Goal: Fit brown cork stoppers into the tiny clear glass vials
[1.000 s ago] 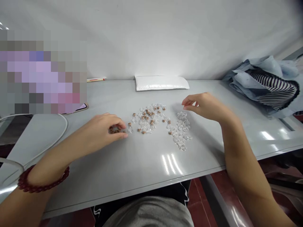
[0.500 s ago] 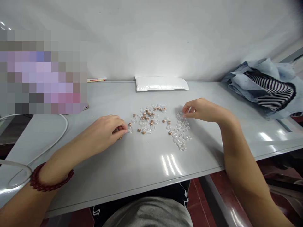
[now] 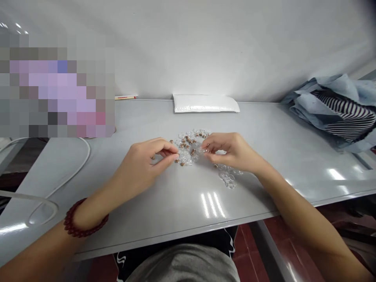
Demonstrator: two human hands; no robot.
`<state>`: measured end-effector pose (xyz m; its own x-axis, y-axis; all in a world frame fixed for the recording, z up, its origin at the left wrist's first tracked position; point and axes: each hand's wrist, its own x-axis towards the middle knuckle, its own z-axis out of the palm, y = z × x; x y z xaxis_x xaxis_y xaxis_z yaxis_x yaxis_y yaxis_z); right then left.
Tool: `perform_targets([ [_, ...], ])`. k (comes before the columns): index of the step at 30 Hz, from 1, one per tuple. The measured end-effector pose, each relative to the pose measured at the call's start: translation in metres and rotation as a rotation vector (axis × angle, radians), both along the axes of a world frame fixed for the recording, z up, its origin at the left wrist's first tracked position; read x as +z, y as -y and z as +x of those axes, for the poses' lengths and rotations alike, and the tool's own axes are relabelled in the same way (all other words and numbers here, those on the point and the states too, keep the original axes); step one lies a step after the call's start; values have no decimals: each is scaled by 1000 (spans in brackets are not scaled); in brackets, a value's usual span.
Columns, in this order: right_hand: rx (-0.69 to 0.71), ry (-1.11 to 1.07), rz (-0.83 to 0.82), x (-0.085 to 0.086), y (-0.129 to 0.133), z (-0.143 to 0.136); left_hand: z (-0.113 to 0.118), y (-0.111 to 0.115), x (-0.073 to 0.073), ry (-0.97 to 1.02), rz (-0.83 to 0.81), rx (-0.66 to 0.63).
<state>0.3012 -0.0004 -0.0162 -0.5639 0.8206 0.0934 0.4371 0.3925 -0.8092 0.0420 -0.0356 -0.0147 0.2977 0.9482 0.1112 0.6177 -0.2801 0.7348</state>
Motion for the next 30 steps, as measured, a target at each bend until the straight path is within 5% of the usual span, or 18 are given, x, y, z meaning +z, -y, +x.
perform_targets([
  [9, 148, -139, -55, -2, 19, -22, 15, 12, -2, 151, 104, -34],
  [19, 114, -248, -161, -2, 24, -26, 14, 11, -1, 76, 140, -81],
  [26, -31, -479, -320, -9, 29, -37, 18, 17, -14, 215, 239, 8],
  [30, -186, -565, -325, -8, 34, -42, 25, 21, -21, 410, 109, 11],
])
